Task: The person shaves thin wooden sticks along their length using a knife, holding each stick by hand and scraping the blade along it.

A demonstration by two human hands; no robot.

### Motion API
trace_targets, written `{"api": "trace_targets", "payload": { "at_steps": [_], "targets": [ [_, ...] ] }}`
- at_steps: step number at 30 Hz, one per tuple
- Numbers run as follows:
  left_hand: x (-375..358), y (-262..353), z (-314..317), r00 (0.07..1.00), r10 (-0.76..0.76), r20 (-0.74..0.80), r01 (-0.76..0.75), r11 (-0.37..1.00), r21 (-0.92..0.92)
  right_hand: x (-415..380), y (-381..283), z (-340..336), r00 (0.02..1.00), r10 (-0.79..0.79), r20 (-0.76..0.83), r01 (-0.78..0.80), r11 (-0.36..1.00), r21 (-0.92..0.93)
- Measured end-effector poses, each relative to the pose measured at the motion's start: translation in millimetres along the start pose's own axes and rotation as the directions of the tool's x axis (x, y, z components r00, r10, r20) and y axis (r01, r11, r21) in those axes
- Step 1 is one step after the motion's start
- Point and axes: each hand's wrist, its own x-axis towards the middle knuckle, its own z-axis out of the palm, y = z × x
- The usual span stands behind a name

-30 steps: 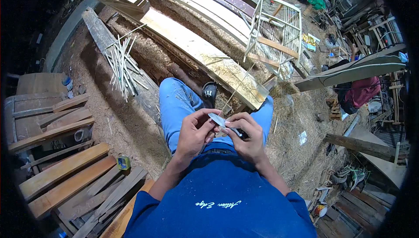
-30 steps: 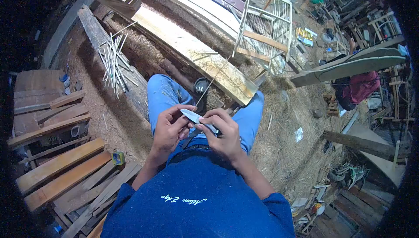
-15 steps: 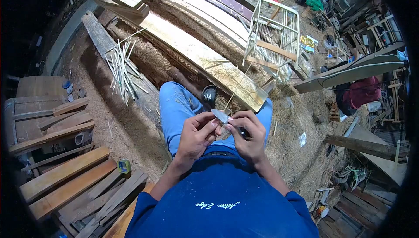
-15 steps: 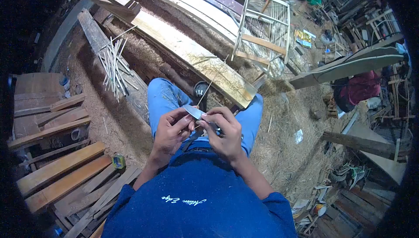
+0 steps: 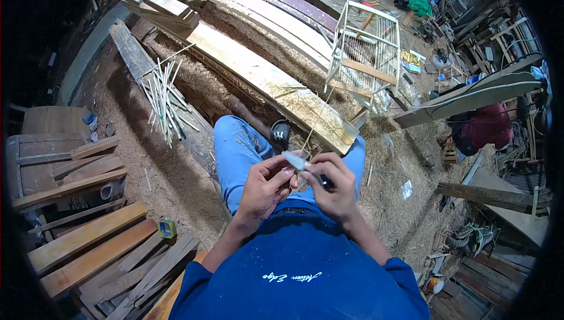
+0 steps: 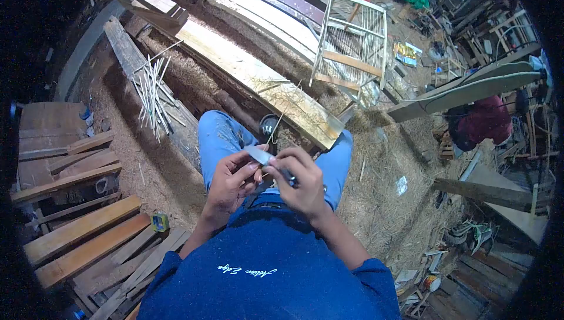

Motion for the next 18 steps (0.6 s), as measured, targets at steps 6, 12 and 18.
{"api": "trace_targets", "payload": {
  "at_steps": [6,12,18],
  "targets": [
    [-3,-3,4,0.999,-0.046,-0.011,0.047,0.995,0.093,12,15,-13,0.992,-0.021,-0.121,0.012,0.997,-0.077],
    [-3,1,8,0.998,-0.070,0.001,0.069,0.990,0.126,21,12,-22,0.982,-0.056,-0.181,0.031,0.990,-0.137],
    [-1,-2,3,0.999,-0.031,0.027,0.031,0.999,0.014,0,-4,-6,0.997,-0.061,0.049,0.061,0.998,-0.017]
  ]
}}
